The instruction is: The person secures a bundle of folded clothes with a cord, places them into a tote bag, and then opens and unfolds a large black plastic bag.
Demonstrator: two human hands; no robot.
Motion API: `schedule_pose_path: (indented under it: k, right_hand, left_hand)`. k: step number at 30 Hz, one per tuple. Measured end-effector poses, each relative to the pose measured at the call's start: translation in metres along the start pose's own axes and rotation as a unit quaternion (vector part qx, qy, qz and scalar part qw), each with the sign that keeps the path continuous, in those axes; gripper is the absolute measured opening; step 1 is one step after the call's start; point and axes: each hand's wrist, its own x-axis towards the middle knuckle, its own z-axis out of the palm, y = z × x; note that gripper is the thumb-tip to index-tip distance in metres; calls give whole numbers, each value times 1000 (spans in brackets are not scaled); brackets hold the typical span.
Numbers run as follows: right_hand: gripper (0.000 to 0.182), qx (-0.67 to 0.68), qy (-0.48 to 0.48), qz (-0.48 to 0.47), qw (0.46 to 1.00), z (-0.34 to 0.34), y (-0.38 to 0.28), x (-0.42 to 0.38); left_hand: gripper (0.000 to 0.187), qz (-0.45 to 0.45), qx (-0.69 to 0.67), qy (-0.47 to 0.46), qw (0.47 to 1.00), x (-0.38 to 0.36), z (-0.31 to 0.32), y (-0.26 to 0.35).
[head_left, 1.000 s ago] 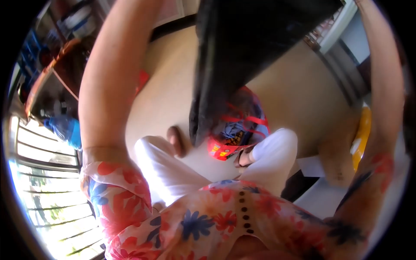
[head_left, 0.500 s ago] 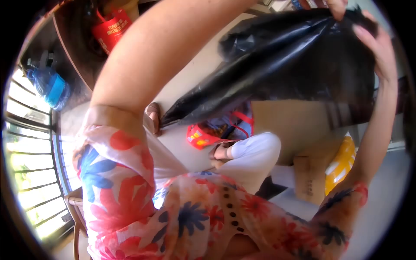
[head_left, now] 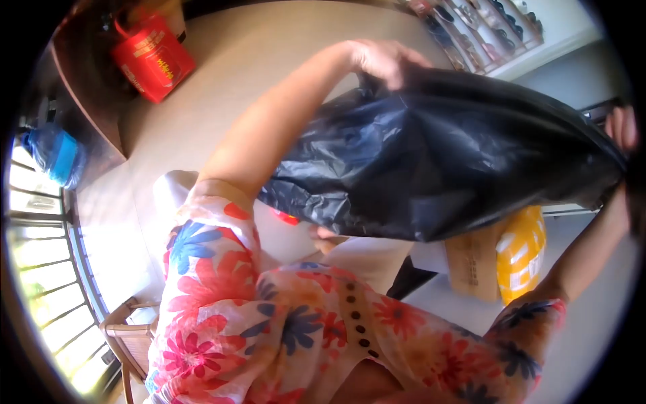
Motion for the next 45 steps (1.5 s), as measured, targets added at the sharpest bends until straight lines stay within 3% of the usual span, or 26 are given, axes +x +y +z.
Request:
schedule_pose_path:
  k: [2,3,6,10,12,14,15,16,18,20,21,23,24,26,27,29,31,32,35,36,38,39,40,42,43,45]
  right_hand:
    - [21,127,48,68,988,10,-10,0]
    - [22,118,14,59,991,8,-10,-1]
    - [24,125,-116,38,985,-14,-10,1]
    - [21,70,-45,49,995,-36,-26,-31]
    - [18,-2,-7,74,997,-60,-26,-52]
    - [14,-131,33,111,985,-86,-22,-78]
    - [13,-187,104,172,962,-100,-19,-96]
    - [18,-141,217,160,953,-76,-5,-92]
    - [21,-206,179,158,949,-104,28,-106]
    - [32,-285,241,322,870,-110,34,-116]
    - [38,-319,266,401,816,-110,38,-118]
    - [23,-328,246,377,831,-114,66,-142]
    - [16,-334,234,366,837,-114,83,-156]
    - [31,-308,212,366,852,-95,104,-160]
    - [33,-313,202,365,853,-85,112,-164]
    - [37,-346,153,370,849,-66,120,-169]
    - [23,-292,191,416,840,-64,127,-190]
    - [18,-271,208,437,832,-63,126,-199]
    - [12,-236,229,436,838,-43,114,-200]
    - [13,-213,232,425,848,-43,111,-204]
    - [16,-164,241,406,866,-46,106,-219]
    - [19,-113,263,415,863,-48,104,-222]
    - [19,-101,277,418,859,-47,102,-224]
    - [19,-80,306,419,851,-46,99,-226]
    - [20,-45,362,435,824,-44,98,-225]
    - [20,-27,394,448,802,-38,95,-223]
  left_hand:
    - [65,20,106,24,994,8,1,-10]
    - [66,36,219,47,974,21,2,-19]
    - [64,-60,375,189,906,39,13,-35]
    - [53,-102,405,225,880,52,7,-71]
    - [45,-80,394,322,857,51,-16,-97]
    - [37,-164,319,403,842,17,-46,-58]
    - [33,-72,308,477,820,11,-59,-68]
    - [28,21,294,544,785,4,-75,-76]
    - [19,-10,385,588,711,-48,-90,-13]
    - [21,29,431,578,693,-87,-96,16]
    - [28,-51,468,533,704,-105,-86,34]
    - [32,79,641,410,644,-151,-53,-3]
    - [33,-6,642,359,677,-164,-20,-6]
    - [36,-14,559,317,766,-185,40,-43]
    - [29,-30,513,303,803,-188,73,-57]
    - [41,-121,405,241,874,-190,135,-81]
    - [38,-149,273,226,923,-180,178,-91]
    - [35,-135,202,222,944,-178,188,-94]
    - [28,-161,164,226,947,-174,166,-114]
    - [23,-119,109,341,926,-176,149,-126]
    - [16,-162,156,542,810,-186,109,-163]
    - [16,-223,192,587,754,-197,87,-190]
    - [33,-318,250,569,716,-214,69,-224]
    - [57,-490,139,554,659,-234,56,-285]
    - [67,-481,34,564,671,-243,50,-313]
    - [80,-449,-164,556,680,-235,40,-310]
